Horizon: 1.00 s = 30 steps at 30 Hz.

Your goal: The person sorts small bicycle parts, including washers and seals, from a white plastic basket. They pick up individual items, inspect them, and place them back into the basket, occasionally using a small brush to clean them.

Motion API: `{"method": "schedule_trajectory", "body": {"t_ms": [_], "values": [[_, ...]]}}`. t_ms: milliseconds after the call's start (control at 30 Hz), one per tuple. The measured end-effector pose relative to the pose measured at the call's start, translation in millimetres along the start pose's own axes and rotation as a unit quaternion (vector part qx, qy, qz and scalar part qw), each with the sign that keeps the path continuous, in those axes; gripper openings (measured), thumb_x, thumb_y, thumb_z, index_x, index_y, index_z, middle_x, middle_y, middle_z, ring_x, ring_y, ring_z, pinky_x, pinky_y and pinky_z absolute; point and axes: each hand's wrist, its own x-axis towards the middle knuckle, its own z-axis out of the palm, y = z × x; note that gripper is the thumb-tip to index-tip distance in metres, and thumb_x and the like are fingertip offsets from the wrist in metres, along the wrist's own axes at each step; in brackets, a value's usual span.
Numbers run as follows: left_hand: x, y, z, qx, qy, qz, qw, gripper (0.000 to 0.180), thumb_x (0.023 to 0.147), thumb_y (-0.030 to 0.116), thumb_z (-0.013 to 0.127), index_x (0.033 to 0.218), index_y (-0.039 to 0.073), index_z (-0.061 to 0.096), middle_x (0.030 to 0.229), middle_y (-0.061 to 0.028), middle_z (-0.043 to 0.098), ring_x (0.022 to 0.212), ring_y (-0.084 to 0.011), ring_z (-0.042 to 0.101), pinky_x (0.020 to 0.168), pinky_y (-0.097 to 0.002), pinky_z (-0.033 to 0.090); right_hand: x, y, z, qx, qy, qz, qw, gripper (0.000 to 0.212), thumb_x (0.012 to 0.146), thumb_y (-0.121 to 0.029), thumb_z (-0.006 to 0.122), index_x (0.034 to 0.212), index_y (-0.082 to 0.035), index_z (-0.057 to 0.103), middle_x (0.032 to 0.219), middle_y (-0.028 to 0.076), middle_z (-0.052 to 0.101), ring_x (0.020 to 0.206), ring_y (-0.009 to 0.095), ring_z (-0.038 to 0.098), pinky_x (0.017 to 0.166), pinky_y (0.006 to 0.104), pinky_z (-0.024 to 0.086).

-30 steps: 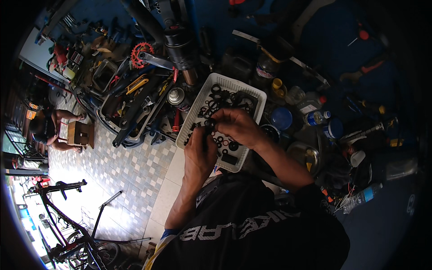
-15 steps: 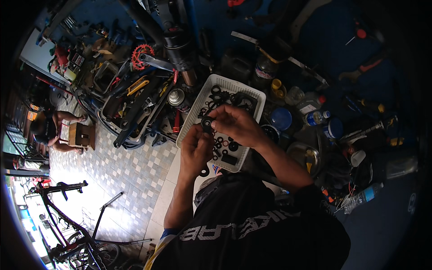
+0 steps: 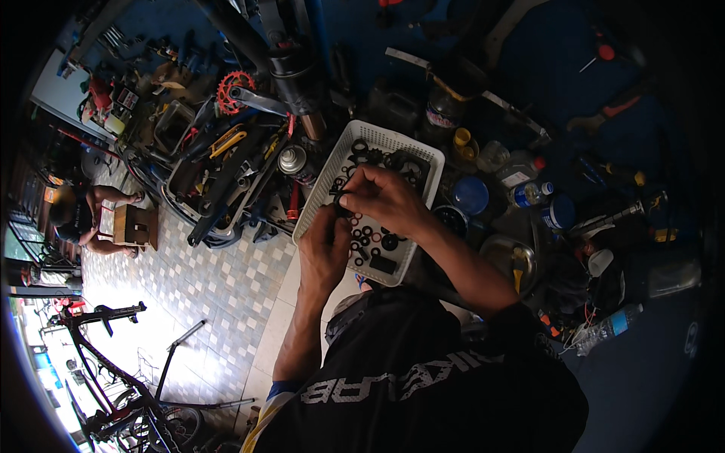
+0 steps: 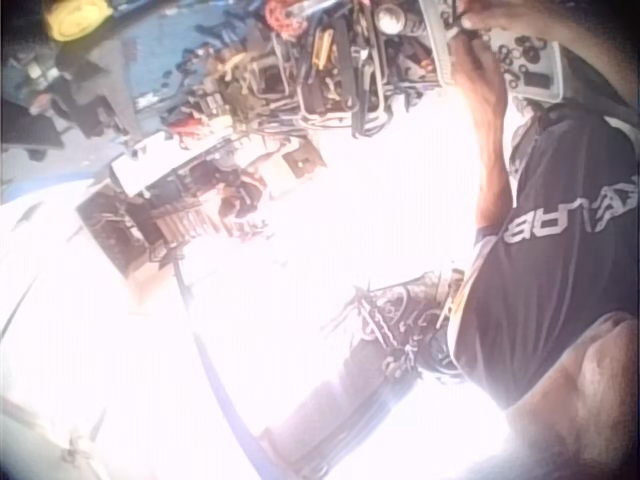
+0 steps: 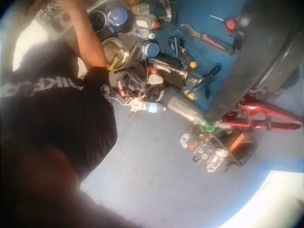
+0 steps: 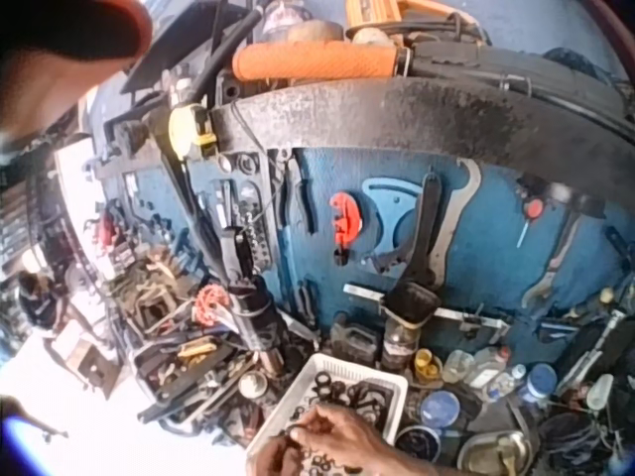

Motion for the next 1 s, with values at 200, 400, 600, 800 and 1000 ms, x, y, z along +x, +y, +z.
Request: {"method": "schedule_trajectory", "body": {"t_ms": [200,400,600,800,1000], "values": [[6,-37,-8,-0.023,0.012,0.032,0.999,0.018,0.104,0.018,0.054,0.112,0.002,0.059,0.084,-0.0056,0.066,0.071,-0.0124,0.062,0.066,-0.0279,0.05,17,7,-1,0.012,-0.059,0.045,0.997,0.018,0.096,-0.016,0.068,0.111,-0.005,0.067,0.082,-0.005,0.062,0.069,0.002,0.055,0.061,0.0211,0.047],[15,-54,-37,-0.311,0.109,-0.077,0.941,0.015,0.107,0.018,0.049,0.113,0.006,0.057,0.089,-0.0016,0.061,0.067,-0.0072,0.054,0.057,-0.0236,0.044,24,29,-18,-0.183,0.016,-0.006,0.983,0.028,0.1,-0.015,0.06,0.126,-0.007,0.066,0.09,0.002,0.066,0.069,0.009,0.059,0.063,0.0264,0.05],[0,-86,-56,-0.432,0.156,-0.125,0.88,0.024,0.107,0.018,0.048,0.126,0.005,0.057,0.098,-0.0027,0.061,0.079,-0.0112,0.055,0.067,-0.0292,0.047,-1,72,-9,-0.504,-0.149,0.047,0.849,0.048,0.088,-0.002,0.06,0.135,-0.009,0.06,0.108,0.017,0.067,0.096,0.035,0.069,0.085,0.0422,0.054],[-15,-97,-46,-0.466,0.15,-0.134,0.862,0.02,0.107,0.016,0.047,0.121,0.006,0.056,0.097,-0.0042,0.062,0.076,-0.0119,0.057,0.065,-0.0299,0.049,2,80,11,-0.56,-0.192,0.072,0.803,0.05,0.087,0.0,0.056,0.136,-0.013,0.058,0.116,0.017,0.062,0.097,0.036,0.07,0.083,0.045,0.057],[-25,-102,-37,-0.469,0.135,-0.141,0.861,0.02,0.107,0.015,0.047,0.121,0.005,0.057,0.097,-0.0046,0.062,0.076,-0.0121,0.056,0.067,-0.03,0.048,18,100,9,-0.608,-0.201,0.01,0.768,0.043,0.081,0.0,0.065,0.123,-0.008,0.061,0.113,0.017,0.061,0.09,0.036,0.072,0.076,0.0447,0.059]]}}
